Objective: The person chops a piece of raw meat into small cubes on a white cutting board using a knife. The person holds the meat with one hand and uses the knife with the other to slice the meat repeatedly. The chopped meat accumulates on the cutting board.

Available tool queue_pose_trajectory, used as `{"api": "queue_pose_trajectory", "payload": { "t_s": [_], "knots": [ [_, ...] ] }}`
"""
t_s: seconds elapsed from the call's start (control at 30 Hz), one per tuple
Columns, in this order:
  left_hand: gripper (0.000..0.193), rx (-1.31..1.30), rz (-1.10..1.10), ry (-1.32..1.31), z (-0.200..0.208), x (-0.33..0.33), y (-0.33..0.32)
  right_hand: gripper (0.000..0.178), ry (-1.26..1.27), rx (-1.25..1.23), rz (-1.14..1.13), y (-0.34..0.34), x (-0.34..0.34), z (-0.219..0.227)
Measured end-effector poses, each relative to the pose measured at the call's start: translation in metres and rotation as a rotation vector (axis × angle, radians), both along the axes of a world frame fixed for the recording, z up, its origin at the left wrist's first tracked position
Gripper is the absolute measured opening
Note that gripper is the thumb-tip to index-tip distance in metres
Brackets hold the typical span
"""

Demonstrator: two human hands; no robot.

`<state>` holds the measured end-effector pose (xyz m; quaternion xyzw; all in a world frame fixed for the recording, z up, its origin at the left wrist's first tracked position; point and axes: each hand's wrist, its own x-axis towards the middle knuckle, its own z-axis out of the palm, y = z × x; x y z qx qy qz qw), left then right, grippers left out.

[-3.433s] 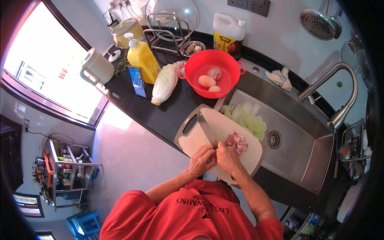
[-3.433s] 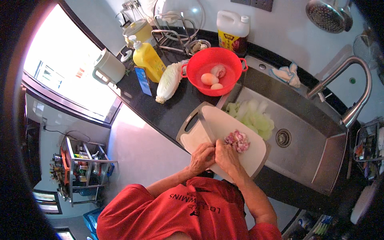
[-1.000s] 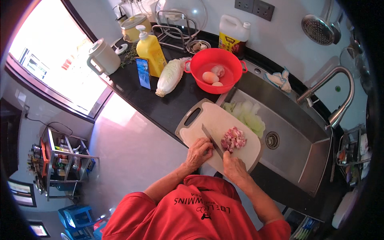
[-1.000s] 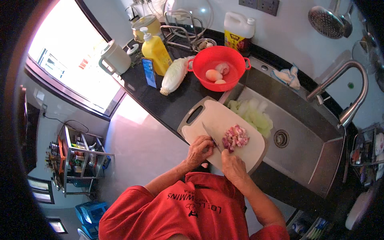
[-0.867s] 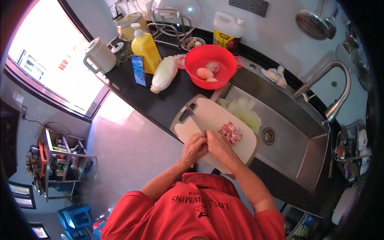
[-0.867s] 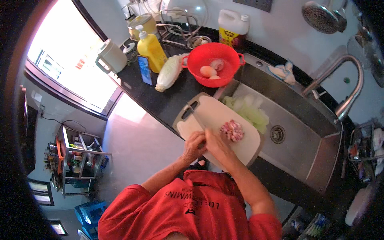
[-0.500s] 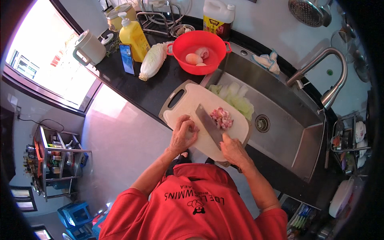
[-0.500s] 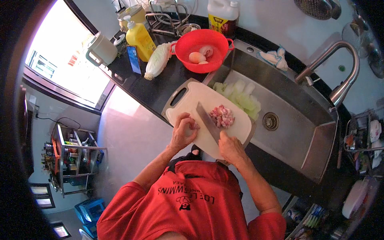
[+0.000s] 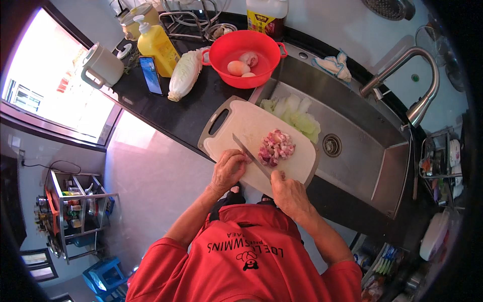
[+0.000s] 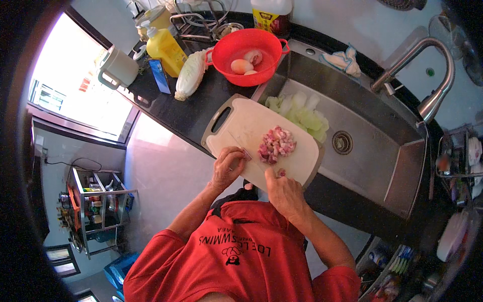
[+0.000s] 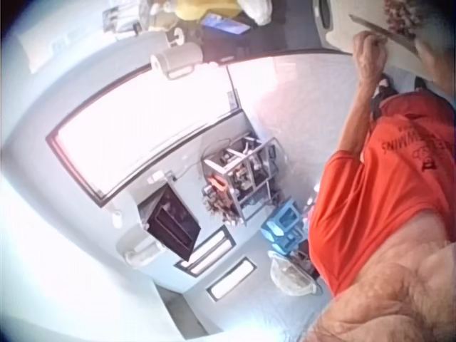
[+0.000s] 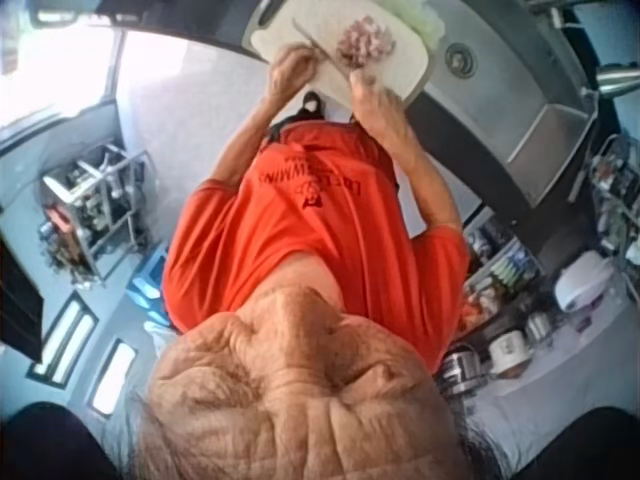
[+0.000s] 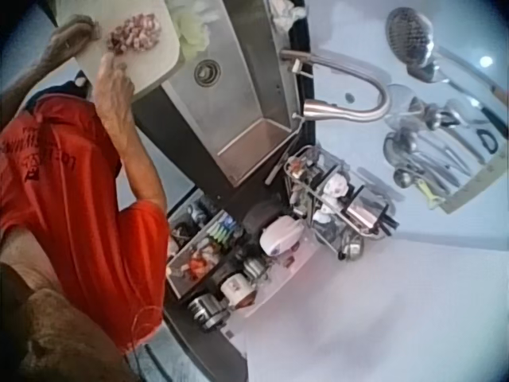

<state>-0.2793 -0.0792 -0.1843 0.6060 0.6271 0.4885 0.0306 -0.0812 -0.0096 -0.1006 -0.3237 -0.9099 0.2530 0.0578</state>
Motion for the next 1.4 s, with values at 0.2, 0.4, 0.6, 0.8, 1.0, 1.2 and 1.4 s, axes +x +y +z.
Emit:
{"api": "queue_pose_trajectory", "payload": {
  "t_s": [0.2, 0.4, 0.6, 0.8, 1.0, 1.2, 1.4],
  "knots": [
    [0.024, -0.034, 0.005, -0.041, -0.006, -0.002, 0.001, 0.008, -0.089, -0.065, 0.038, -0.005, -0.003, 0.006],
    [0.025, -0.018, 0.011, -0.007, -0.003, -0.005, 0.006, 0.007, -0.136, -0.058, 0.044, -0.004, -0.016, -0.001],
    [0.028, -0.097, -0.024, -0.042, 0.006, -0.005, 0.002, 0.010, 0.008, -0.063, 0.054, 0.012, -0.078, -0.012],
    [0.029, -0.073, 0.007, 0.000, -0.008, -0.005, 0.003, 0.009, 0.174, -0.111, 0.074, 0.020, -0.092, -0.025],
    [0.023, -0.035, 0.033, -0.026, -0.004, 0.001, 0.002, 0.017, -0.130, -0.158, -0.057, 0.000, -0.010, -0.015],
    [0.025, -0.056, 0.049, -0.100, 0.000, 0.008, 0.000, 0.020, -0.052, -0.238, -0.133, 0.020, 0.010, -0.006],
    [0.024, 0.081, 0.202, -0.129, 0.018, 0.017, -0.004, 0.019, 0.149, -0.269, -0.219, 0.019, 0.010, 0.009]
  ]
}}
